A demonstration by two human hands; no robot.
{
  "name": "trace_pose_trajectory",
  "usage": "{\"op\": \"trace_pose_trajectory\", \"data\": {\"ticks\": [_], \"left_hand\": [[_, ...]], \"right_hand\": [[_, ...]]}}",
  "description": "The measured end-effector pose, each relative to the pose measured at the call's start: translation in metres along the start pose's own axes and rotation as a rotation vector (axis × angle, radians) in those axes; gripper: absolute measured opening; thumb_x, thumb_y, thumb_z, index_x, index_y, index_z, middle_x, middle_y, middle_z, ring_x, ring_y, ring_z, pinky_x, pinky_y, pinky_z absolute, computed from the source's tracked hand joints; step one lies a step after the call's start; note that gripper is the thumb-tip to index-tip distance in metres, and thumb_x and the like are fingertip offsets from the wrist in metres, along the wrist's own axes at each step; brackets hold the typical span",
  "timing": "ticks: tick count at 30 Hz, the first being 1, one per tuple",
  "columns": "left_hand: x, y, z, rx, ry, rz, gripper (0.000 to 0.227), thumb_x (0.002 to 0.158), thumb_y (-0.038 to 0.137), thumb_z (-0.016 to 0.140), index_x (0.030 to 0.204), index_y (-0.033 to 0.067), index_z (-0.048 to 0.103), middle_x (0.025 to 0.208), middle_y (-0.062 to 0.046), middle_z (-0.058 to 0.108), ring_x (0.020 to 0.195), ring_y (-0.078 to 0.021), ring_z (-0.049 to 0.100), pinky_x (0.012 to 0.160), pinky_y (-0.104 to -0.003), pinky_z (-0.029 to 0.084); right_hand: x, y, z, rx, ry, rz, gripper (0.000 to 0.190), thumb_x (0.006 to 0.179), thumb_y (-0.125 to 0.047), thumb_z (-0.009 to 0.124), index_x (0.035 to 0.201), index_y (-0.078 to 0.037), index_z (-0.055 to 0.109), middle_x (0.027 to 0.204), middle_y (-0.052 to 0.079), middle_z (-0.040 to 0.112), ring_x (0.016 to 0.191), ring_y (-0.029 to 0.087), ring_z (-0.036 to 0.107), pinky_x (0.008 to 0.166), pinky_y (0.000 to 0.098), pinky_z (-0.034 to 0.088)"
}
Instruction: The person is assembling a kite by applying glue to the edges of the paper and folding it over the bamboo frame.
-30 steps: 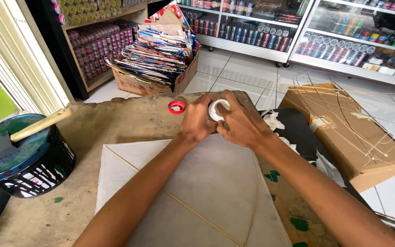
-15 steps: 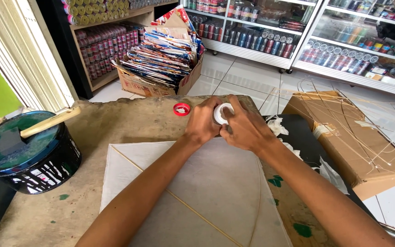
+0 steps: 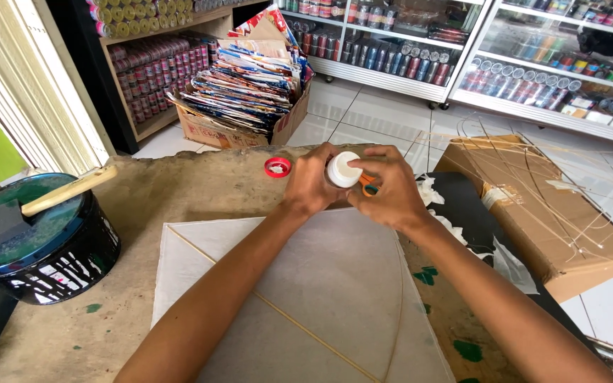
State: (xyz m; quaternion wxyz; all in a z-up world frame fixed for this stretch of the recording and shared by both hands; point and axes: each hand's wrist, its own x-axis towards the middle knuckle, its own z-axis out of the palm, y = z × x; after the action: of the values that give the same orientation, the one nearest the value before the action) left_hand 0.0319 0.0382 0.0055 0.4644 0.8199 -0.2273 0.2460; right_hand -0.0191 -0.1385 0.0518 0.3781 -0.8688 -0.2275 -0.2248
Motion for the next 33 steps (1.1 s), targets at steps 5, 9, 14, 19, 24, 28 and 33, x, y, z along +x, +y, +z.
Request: {"op": "trace_pose_trajectory", "data": {"ticks": [5,9,14,19,24,28,33], "left_hand": [[-0.002,0.015,-0.005,-0.017,-0.01,-0.055,0.062,0.057,0.012,0.094,0.11,0.009,0.063,0.102,-0.015,0.074,0.103,-0.0362,0.072,0.09,-0.044,0.06],[-0.002,0.02,-0.006,-0.016,-0.015,-0.128,0.061,0.06,0.011,0.091,0.114,0.0079,0.064,0.107,-0.016,0.074,0.108,-0.0366,0.071,0.093,-0.044,0.06],[0.002,0.012,-0.003,-0.024,-0.031,-0.172,0.062,0.06,0.014,0.09,0.116,0.0088,0.064,0.109,-0.014,0.074,0.11,-0.0343,0.07,0.094,-0.043,0.06],[0.003,0.02,-0.006,0.018,-0.053,-0.22,0.064,0.061,0.014,0.088,0.12,0.0089,0.063,0.113,-0.013,0.074,0.114,-0.0329,0.069,0.097,-0.043,0.059],[0.002,0.022,-0.002,-0.009,-0.04,-0.114,0.062,0.059,0.008,0.089,0.117,0.0083,0.065,0.11,-0.015,0.074,0.111,-0.0351,0.07,0.094,-0.042,0.06],[0.002,0.018,0.001,-0.001,-0.057,-0.092,0.063,0.059,0.007,0.088,0.118,0.0076,0.065,0.112,-0.016,0.074,0.112,-0.035,0.07,0.095,-0.044,0.059],[0.002,0.013,0.005,-0.003,-0.041,-0.045,0.063,0.06,0.009,0.09,0.118,0.0067,0.064,0.11,-0.017,0.073,0.11,-0.0365,0.07,0.093,-0.045,0.059]], "right_hand": [[-0.009,-0.006,0.001,0.279,0.056,0.259,0.054,0.063,-0.008,0.087,0.115,-0.016,0.077,0.119,0.01,0.059,0.11,0.023,0.066,0.082,0.0258,0.055],[-0.013,-0.017,-0.003,0.451,0.046,0.353,0.064,0.06,0.004,0.081,0.122,-0.01,0.071,0.118,0.013,0.061,0.109,0.02,0.065,0.082,0.0237,0.054],[-0.015,-0.01,-0.006,0.53,0.036,0.333,0.068,0.061,0.005,0.082,0.126,-0.008,0.068,0.118,0.017,0.062,0.109,0.023,0.066,0.086,0.0287,0.056],[-0.012,-0.011,-0.013,0.566,0.04,0.32,0.067,0.062,0.004,0.083,0.126,-0.009,0.068,0.115,0.015,0.063,0.104,0.021,0.066,0.088,0.0312,0.057],[-0.004,-0.005,-0.016,0.111,-0.042,0.163,0.057,0.07,-0.002,0.075,0.124,-0.016,0.07,0.123,0.016,0.057,0.113,0.031,0.064,0.091,0.0377,0.054],[0.005,0.011,-0.006,-0.003,-0.076,0.032,0.05,0.074,-0.002,0.075,0.124,-0.009,0.07,0.12,0.019,0.052,0.115,0.043,0.06,0.093,0.0479,0.052],[0.008,0.013,0.0,0.001,-0.1,0.023,0.034,0.075,0.001,0.072,0.109,-0.004,0.073,0.12,0.022,0.051,0.119,0.047,0.058,0.098,0.0524,0.049]]}}
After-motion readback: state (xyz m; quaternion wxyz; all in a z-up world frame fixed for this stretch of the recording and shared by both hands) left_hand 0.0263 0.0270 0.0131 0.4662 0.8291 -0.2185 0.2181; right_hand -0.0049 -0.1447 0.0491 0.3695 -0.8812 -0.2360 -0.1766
